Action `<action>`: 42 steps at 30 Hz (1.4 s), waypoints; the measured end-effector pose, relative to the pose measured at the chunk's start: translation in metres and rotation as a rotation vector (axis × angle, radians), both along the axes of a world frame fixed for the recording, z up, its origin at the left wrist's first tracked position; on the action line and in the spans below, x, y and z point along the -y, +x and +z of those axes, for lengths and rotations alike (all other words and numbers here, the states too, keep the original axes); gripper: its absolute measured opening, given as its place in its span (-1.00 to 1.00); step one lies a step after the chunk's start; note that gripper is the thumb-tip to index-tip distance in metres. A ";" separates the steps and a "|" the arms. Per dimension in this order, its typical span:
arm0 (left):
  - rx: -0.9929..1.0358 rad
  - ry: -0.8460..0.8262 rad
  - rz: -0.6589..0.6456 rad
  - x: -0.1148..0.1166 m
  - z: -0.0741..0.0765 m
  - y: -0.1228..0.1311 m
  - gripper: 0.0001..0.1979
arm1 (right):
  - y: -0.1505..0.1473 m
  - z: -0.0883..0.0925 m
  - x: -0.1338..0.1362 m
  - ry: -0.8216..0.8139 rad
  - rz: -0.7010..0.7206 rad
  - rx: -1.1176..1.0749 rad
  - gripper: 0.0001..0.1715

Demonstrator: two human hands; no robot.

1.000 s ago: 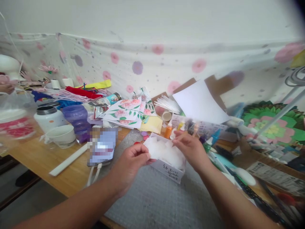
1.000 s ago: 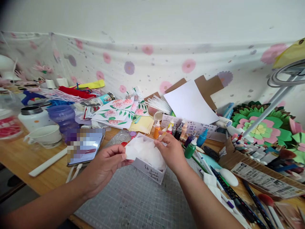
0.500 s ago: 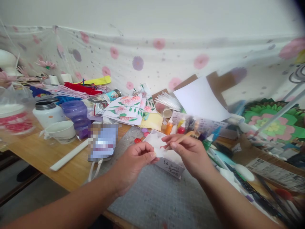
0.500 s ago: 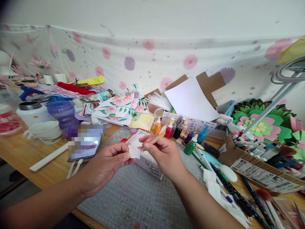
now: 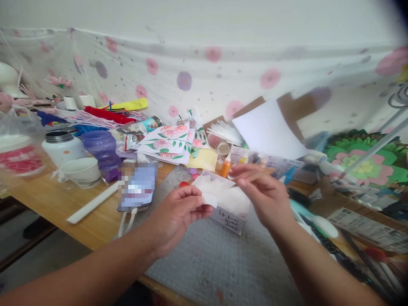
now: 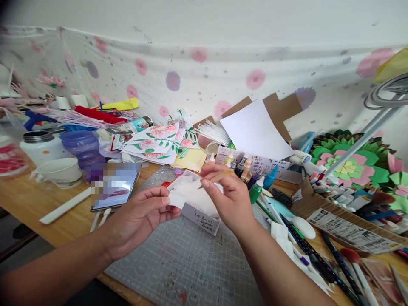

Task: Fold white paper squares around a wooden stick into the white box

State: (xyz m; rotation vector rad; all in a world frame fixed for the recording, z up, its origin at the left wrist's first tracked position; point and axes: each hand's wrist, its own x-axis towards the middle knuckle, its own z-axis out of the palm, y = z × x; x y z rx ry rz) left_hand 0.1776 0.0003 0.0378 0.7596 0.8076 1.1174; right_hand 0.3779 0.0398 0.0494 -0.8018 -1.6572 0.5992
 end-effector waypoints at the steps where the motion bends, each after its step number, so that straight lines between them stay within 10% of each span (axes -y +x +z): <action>1: 0.030 -0.028 0.002 0.001 0.001 0.000 -0.89 | -0.001 0.004 0.006 0.046 0.142 -0.014 -0.88; 5: 0.129 -0.111 0.028 0.004 0.005 0.002 -0.92 | -0.003 0.014 0.020 0.150 0.371 0.126 -0.87; 42: 0.204 -0.122 -0.003 0.008 0.008 0.003 -0.91 | -0.009 0.007 0.020 0.130 0.375 0.013 -0.84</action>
